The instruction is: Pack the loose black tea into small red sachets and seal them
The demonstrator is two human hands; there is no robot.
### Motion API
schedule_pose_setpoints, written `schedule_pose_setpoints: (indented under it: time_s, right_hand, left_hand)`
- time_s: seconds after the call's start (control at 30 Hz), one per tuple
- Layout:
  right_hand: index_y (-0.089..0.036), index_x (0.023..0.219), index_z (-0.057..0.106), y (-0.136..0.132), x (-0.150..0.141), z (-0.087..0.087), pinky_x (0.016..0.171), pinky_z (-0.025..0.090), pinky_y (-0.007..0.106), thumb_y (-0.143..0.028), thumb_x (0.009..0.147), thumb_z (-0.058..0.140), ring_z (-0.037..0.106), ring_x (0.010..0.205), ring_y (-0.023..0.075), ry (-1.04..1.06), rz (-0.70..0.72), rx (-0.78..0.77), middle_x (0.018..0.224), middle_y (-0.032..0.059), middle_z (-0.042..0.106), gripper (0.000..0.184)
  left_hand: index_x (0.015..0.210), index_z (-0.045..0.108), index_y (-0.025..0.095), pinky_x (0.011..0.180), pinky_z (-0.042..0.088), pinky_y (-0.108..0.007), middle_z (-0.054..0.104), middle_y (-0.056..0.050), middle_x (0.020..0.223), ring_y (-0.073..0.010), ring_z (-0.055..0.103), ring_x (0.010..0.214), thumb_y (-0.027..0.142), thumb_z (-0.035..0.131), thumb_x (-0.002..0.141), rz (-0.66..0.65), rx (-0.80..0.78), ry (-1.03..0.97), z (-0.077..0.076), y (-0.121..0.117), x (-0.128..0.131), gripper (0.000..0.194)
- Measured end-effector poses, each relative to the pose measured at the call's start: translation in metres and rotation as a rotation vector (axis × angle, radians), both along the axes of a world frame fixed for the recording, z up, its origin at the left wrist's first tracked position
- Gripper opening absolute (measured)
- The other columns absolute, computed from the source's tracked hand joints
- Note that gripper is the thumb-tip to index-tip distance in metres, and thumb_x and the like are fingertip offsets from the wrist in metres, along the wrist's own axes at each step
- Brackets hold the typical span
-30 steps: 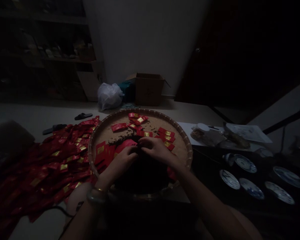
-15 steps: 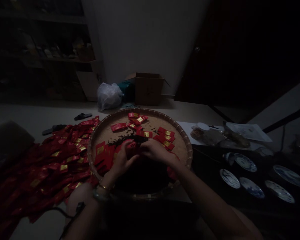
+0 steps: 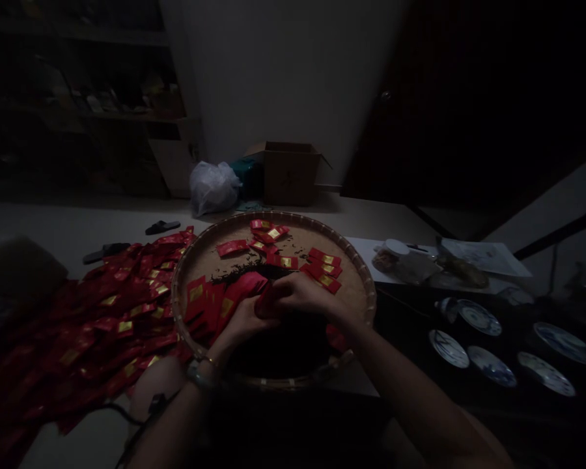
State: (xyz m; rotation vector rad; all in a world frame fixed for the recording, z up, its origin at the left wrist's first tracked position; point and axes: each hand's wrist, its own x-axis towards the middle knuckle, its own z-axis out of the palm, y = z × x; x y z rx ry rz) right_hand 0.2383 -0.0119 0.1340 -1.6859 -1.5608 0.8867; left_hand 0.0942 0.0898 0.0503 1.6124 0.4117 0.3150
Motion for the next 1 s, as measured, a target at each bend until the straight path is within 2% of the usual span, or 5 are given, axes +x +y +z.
schedule_pose_setpoints:
  time_s: [0.17, 0.4, 0.57, 0.73, 1.0]
  right_hand:
    - [-0.014, 0.084, 0.070, 0.002, -0.011, -0.001, 0.067, 0.045, 0.022, -0.011, 0.069, 0.066, 0.062, 0.078, 0.0165, -0.061, -0.066, 0.046, 0.080, 0.0013, 0.069, 0.017]
    - [-0.013, 0.084, 0.065, -0.003, 0.005, 0.021, 0.047, 0.040, 0.020, -0.026, 0.072, 0.064, 0.054, 0.054, 0.0102, 0.274, -0.258, 0.058, 0.068, -0.0004, 0.062, 0.018]
    - [-0.014, 0.090, 0.066, -0.006, 0.014, 0.020, 0.071, 0.048, 0.030, -0.020, 0.073, 0.065, 0.061, 0.076, 0.0174, -0.085, -0.358, 0.198, 0.086, 0.0049, 0.067, 0.018]
    - [-0.017, 0.106, 0.064, -0.014, -0.007, 0.015, 0.088, 0.042, 0.036, -0.021, 0.078, 0.068, 0.054, 0.098, 0.0213, -0.445, -0.162, 0.443, 0.104, 0.0081, 0.066, 0.029]
    - [-0.018, 0.089, 0.070, -0.001, -0.019, 0.016, 0.077, 0.038, 0.028, -0.016, 0.079, 0.066, 0.050, 0.084, 0.0183, -0.544, 0.077, 0.117, 0.085, 0.0041, 0.067, 0.011]
  left_hand:
    - [0.096, 0.064, 0.010, 0.072, 0.051, -0.031, 0.070, -0.005, 0.085, -0.0204, 0.064, 0.075, 0.027, 0.075, 0.053, 0.064, 0.029, -0.089, 0.003, -0.001, 0.002, 0.047]
    - [0.098, 0.065, 0.013, 0.074, 0.052, -0.033, 0.071, -0.004, 0.087, -0.0221, 0.064, 0.080, 0.030, 0.074, 0.057, 0.201, 0.171, -0.103, 0.011, -0.004, -0.004, 0.046]
    - [0.093, 0.065, 0.013, 0.074, 0.053, -0.033, 0.071, -0.004, 0.085, -0.0217, 0.064, 0.078, 0.032, 0.076, 0.056, 0.217, 0.167, -0.100, 0.009, -0.004, -0.003, 0.043]
    - [0.093, 0.065, 0.011, 0.073, 0.052, -0.034, 0.070, -0.006, 0.086, -0.0218, 0.064, 0.078, 0.033, 0.077, 0.057, 0.203, 0.117, -0.100, 0.005, -0.002, -0.004, 0.045]
    - [0.090, 0.063, 0.011, 0.071, 0.052, -0.031, 0.070, -0.005, 0.084, -0.0211, 0.064, 0.077, 0.036, 0.079, 0.055, 0.163, 0.059, -0.110, 0.004, -0.003, -0.002, 0.045]
